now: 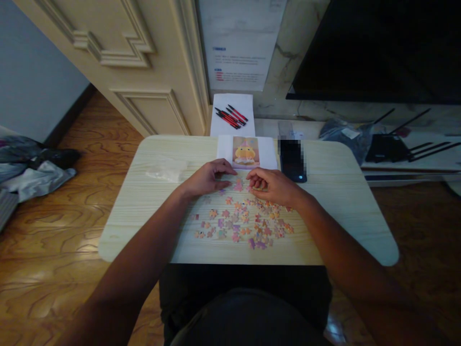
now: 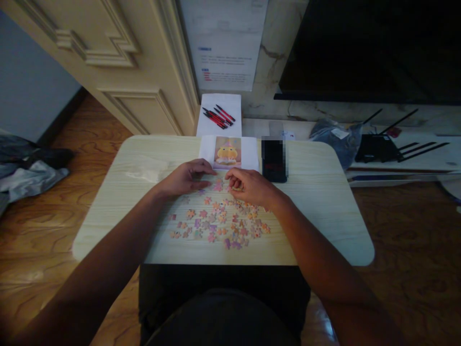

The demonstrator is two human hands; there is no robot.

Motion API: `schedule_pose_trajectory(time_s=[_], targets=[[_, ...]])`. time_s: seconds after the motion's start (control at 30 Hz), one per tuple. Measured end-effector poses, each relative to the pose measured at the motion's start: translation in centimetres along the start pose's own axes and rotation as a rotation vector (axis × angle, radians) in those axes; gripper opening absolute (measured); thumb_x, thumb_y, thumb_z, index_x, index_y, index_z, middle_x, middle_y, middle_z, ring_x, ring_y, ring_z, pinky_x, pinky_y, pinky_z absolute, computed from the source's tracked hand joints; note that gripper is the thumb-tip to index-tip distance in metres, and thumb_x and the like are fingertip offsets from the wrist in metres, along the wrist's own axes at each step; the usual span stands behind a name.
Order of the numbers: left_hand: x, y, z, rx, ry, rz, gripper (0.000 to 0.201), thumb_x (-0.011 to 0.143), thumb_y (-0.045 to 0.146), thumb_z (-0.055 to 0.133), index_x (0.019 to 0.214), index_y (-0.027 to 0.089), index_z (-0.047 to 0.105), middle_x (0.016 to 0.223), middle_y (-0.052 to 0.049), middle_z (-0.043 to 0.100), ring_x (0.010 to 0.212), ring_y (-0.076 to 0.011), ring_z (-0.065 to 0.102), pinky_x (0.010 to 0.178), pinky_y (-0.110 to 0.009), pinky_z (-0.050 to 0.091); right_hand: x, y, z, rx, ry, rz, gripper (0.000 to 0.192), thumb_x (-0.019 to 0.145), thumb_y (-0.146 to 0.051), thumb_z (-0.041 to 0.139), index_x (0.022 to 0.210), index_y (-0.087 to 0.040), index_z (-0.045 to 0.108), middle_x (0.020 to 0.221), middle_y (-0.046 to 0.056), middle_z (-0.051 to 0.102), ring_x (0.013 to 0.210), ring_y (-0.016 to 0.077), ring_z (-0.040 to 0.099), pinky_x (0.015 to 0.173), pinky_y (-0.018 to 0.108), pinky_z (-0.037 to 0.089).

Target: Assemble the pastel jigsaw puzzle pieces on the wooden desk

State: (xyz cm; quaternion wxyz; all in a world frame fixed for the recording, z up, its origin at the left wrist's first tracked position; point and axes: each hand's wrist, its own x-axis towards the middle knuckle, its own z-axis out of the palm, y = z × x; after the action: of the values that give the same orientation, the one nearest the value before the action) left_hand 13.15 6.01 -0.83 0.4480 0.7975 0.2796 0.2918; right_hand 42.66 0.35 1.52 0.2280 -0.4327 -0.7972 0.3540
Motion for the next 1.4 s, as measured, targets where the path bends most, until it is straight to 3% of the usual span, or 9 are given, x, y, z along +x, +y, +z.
schedule_pose_trajectory(time_s=[0.5, 0.83, 1.1, 1.27, 1.4], targets=[[0.1, -0.3, -0.2, -0.051, 0.034, -0.014, 0.025, 0.089, 0.024, 0.08, 0.113, 0.02, 0.085, 0.112, -0.009, 0.077, 0.097, -0.0182, 0.073, 0.087, -0.034, 0.062, -0.1, -0.6, -1.1, -0.019, -0.076, 0.024, 0.022, 0.095, -0.031, 0.07, 0.114, -0.02, 0.073, 0.099, 0.007, 0.079, 0.079, 0.0183, 0.07, 0.076, 0.035, 0.057], [0.1, -0.9, -0.2, -0.119, 0.093, -0.04, 0.018, 0.089, 0.028, 0.084, 0.104, 0.02, 0.087, 0.102, -0.01, 0.08, 0.087, -0.0176, 0.074, 0.077, -0.032, 0.061, -0.8, -0.4, -3.6, -0.093, 0.119, 0.013, 0.017, 0.098, -0.032, 0.068, 0.1, -0.019, 0.079, 0.079, 0.003, 0.075, 0.069, 0.0159, 0.066, 0.069, 0.032, 0.05], [0.2, -0.3, -0.3, -0.096, 0.081, -0.051, 0.016, 0.085, 0.028, 0.086, 0.097, 0.018, 0.085, 0.096, -0.007, 0.08, 0.082, -0.0155, 0.073, 0.075, -0.029, 0.061, -1.3, -1.0, -5.0, -0.039, -0.17, 0.121, 0.017, 0.09, -0.03, 0.073, 0.096, -0.018, 0.084, 0.073, 0.001, 0.075, 0.064, 0.0135, 0.062, 0.064, 0.029, 0.043], [0.3, 0.0, -0.5, -0.082, 0.066, -0.059, 0.015, 0.084, 0.028, 0.085, 0.095, 0.018, 0.084, 0.096, -0.007, 0.08, 0.081, -0.0148, 0.072, 0.075, -0.029, 0.061, -1.5, -1.4, -5.4, 0.056, -0.325, 0.215, 0.012, 0.086, -0.03, 0.079, 0.09, -0.019, 0.082, 0.073, 0.0, 0.077, 0.064, 0.0138, 0.066, 0.065, 0.028, 0.046], [0.3, 0.1, -0.4, -0.075, 0.063, -0.064, 0.014, 0.084, 0.028, 0.085, 0.094, 0.018, 0.083, 0.093, -0.006, 0.079, 0.079, -0.0146, 0.071, 0.073, -0.028, 0.06, -2.0, -1.4, -6.0, 0.144, -0.431, 0.306, 0.02, 0.085, -0.039, 0.083, 0.092, -0.021, 0.082, 0.076, 0.0, 0.078, 0.063, 0.0144, 0.068, 0.065, 0.028, 0.048]])
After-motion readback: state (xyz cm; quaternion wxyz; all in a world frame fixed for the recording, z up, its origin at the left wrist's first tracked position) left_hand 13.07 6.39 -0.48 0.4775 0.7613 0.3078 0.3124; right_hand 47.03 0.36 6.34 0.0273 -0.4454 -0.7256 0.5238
